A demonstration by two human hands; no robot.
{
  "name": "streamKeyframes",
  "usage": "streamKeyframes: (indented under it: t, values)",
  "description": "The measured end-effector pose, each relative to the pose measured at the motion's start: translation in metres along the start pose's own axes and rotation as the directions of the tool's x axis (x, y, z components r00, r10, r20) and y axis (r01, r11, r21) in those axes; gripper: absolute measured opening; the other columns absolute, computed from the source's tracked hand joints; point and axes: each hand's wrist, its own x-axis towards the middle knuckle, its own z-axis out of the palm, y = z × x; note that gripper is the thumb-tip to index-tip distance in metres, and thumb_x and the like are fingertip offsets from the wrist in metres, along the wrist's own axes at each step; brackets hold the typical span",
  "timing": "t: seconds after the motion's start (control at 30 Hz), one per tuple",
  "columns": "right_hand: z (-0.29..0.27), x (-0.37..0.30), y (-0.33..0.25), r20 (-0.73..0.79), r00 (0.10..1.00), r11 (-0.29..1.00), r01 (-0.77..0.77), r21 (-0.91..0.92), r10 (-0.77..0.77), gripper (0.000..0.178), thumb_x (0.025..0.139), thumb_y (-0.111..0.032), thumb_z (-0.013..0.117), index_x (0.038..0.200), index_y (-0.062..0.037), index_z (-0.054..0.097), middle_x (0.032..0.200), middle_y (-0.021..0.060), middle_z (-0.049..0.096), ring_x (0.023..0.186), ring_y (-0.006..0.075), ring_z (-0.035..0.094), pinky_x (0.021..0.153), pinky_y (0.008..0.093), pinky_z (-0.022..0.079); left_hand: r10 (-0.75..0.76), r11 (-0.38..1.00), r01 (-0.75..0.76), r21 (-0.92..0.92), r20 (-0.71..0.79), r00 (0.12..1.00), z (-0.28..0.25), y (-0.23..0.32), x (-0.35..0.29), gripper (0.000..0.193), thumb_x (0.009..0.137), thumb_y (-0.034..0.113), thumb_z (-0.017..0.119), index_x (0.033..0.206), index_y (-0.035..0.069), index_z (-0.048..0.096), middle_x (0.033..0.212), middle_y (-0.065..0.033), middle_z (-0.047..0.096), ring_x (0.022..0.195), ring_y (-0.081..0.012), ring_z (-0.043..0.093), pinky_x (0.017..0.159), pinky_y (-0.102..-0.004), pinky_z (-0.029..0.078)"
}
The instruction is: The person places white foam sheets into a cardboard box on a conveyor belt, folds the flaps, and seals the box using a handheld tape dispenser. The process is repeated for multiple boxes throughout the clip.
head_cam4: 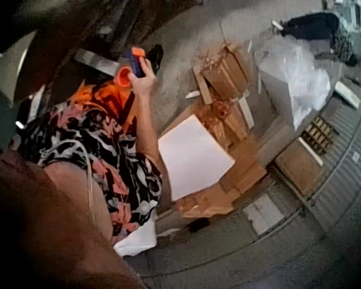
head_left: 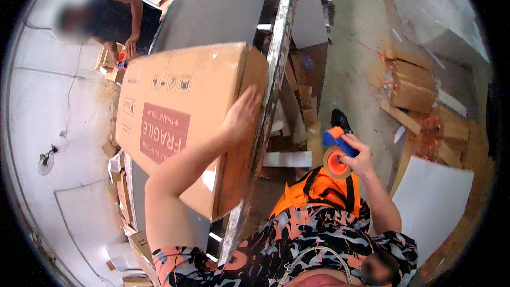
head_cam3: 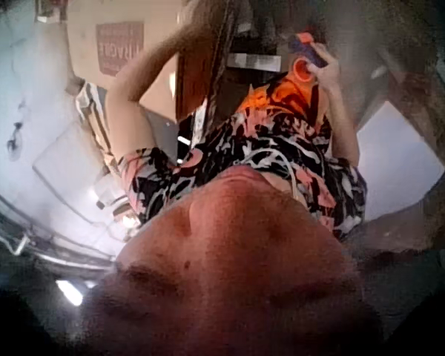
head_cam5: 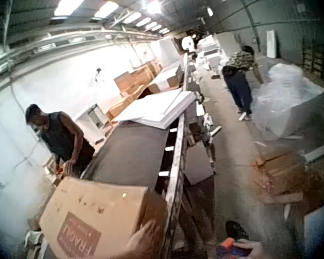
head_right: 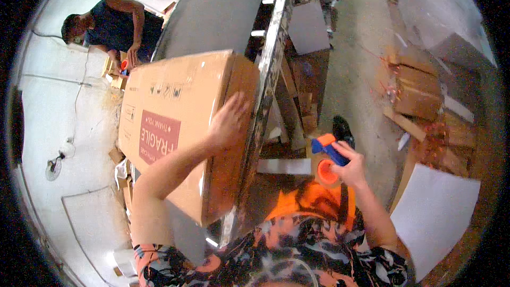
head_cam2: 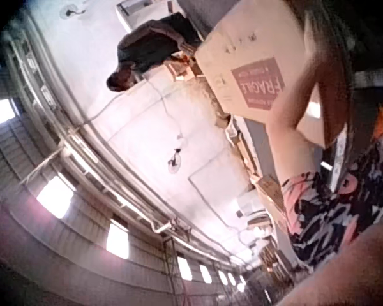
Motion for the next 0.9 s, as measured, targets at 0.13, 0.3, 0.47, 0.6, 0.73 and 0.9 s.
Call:
streamKeyframes:
  t: [0.13,0.3,0.47,0.6,0.73,0.9]
  values:
    - [0.002,0.098,-0.024,0.223,0.97,0.992,-0.114,0.055,0.099,0.067,0.06,-0.009,0.077,0.126,-0.0026,0.066,0.135,0.0181,0.061,0.12,0.0205,0.061,0.099,0.0298,0.047,-0.261,0.785,0.39,-0.481,0.314,0.913,-0.004,-0.119,0.111,0.054,0.09,0.05,0.059,0.119,0.004,0.066,0.138,-0.0137,0.056,0.134,-0.0301,0.046,0.117,-0.0531,0.022]
    - [-0.001,0.219,-0.044,0.569,0.821,0.968,-0.176,0.179,0.044,0.068,0.065,-0.004,0.074,0.131,0.001,0.06,0.135,0.0149,0.06,0.122,0.0193,0.057,0.104,0.0302,0.043,-0.535,0.347,0.425,-0.836,0.195,0.822,0.018,-0.125,0.077,0.067,0.075,0.054,0.075,0.115,0.002,0.06,0.129,-0.0155,0.059,0.125,-0.0304,0.052,0.115,-0.0511,0.028]
    - [0.064,0.37,-0.11,0.762,0.626,0.957,-0.085,0.278,-0.166,0.066,0.07,-0.003,0.07,0.135,0.0013,0.058,0.128,0.0118,0.064,0.112,0.0167,0.061,0.101,0.0292,0.046,-0.73,0.189,0.521,-0.833,0.236,0.642,0.001,-0.111,0.077,0.11,0.071,0.065,0.075,0.147,0.0,0.031,0.153,-0.0244,0.033,0.143,-0.0419,0.029,0.118,-0.0552,0.02]
    - [0.157,0.481,-0.188,0.927,0.349,0.896,-0.354,0.269,-0.14,0.06,0.07,-0.004,0.071,0.129,-0.0038,0.065,0.102,0.0053,0.073,0.092,0.0115,0.067,0.088,0.0275,0.054,-0.749,0.086,0.483,-0.871,0.263,0.608,0.009,-0.112,0.076,0.122,0.074,0.07,0.07,0.153,-0.005,0.015,0.158,-0.0344,0.01,0.146,-0.0541,0.008,0.119,-0.0609,0.008]
    - [0.211,0.477,-0.221,0.995,0.044,0.996,0.012,0.092,-0.092,0.039,0.069,-0.005,0.075,0.108,-0.0086,0.077,0.072,-0.0016,0.068,0.058,0.0083,0.057,0.049,0.0258,0.045,-0.72,0.002,0.481,-0.876,0.333,0.609,0.015,-0.102,0.057,0.118,0.075,0.066,0.07,0.152,-0.005,0.016,0.158,-0.0334,0.011,0.145,-0.0576,0.006,0.116,-0.0665,0.008]
    - [0.115,0.411,-0.195,0.98,-0.192,0.996,0.087,-0.037,0.053,0.06,0.066,-0.016,0.079,0.126,-0.0178,0.07,0.094,0.002,0.074,0.076,0.011,0.065,0.068,0.0305,0.053,-0.681,0.076,0.498,-0.864,0.32,0.659,0.012,-0.1,0.043,0.075,0.073,0.06,0.074,0.122,0.004,0.061,0.134,-0.0153,0.053,0.139,-0.0503,0.029,0.114,-0.0677,0.018]
